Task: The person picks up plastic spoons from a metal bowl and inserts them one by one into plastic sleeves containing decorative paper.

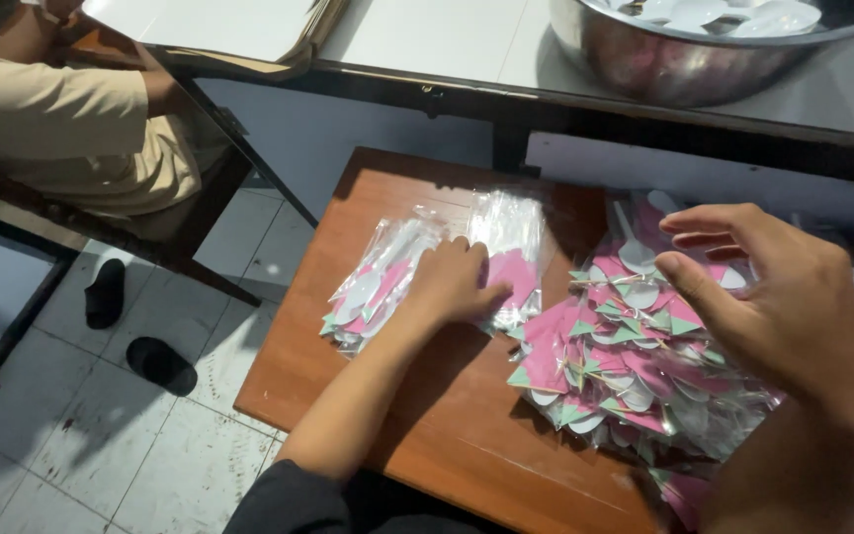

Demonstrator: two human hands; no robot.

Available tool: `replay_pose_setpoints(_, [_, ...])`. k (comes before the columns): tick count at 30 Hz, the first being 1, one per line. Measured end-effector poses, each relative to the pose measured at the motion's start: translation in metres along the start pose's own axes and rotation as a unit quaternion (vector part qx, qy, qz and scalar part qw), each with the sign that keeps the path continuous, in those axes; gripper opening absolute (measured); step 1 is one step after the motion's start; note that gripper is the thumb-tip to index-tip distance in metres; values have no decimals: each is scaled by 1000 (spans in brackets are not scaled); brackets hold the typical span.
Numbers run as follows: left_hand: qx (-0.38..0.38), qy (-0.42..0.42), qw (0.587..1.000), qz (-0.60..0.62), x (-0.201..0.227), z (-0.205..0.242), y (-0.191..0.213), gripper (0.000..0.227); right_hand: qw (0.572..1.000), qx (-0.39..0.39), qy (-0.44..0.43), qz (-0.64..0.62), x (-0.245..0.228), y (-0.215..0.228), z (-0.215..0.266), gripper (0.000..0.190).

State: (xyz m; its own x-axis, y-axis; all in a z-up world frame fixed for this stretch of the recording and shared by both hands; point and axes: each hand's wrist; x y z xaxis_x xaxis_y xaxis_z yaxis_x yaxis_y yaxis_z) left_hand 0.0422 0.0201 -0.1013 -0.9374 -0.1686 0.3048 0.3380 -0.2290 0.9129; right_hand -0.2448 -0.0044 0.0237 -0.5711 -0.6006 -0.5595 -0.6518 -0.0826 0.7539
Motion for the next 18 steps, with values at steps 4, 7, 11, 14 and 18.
replay_pose_setpoints(4, [-9,11,1000,9,-3,-3,-11,33,1000,5,-4,11,-4,6,1,29])
replay_pose_setpoints(7, [110,-62,992,15,-16,-10,-26,30,1000,20,8,-2,-3,5,1,27])
replay_pose_setpoints(11, [88,-55,991,91,-4,6,-12,19,1000,14,4,-11,-4,5,0,27])
replay_pose_setpoints(14, [121,-115,974,152,1,19,-6,24,999,0,-37,-6,-4,6,-3,25])
replay_pose_setpoints(18, [179,-288,906,255,28,47,23,29,973,-92,-211,-17,-21,8,-15,43])
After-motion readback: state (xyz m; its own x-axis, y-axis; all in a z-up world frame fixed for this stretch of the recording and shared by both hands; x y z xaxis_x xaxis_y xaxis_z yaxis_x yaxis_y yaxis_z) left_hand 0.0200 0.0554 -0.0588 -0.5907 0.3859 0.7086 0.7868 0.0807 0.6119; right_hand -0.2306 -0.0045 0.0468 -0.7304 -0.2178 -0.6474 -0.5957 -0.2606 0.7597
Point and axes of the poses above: each hand's wrist, its own z-axis away from the middle knuckle, its own y-axis out of the back of the hand, x = y × z, and after that the axes turned 2 degrees about -z, right-handed
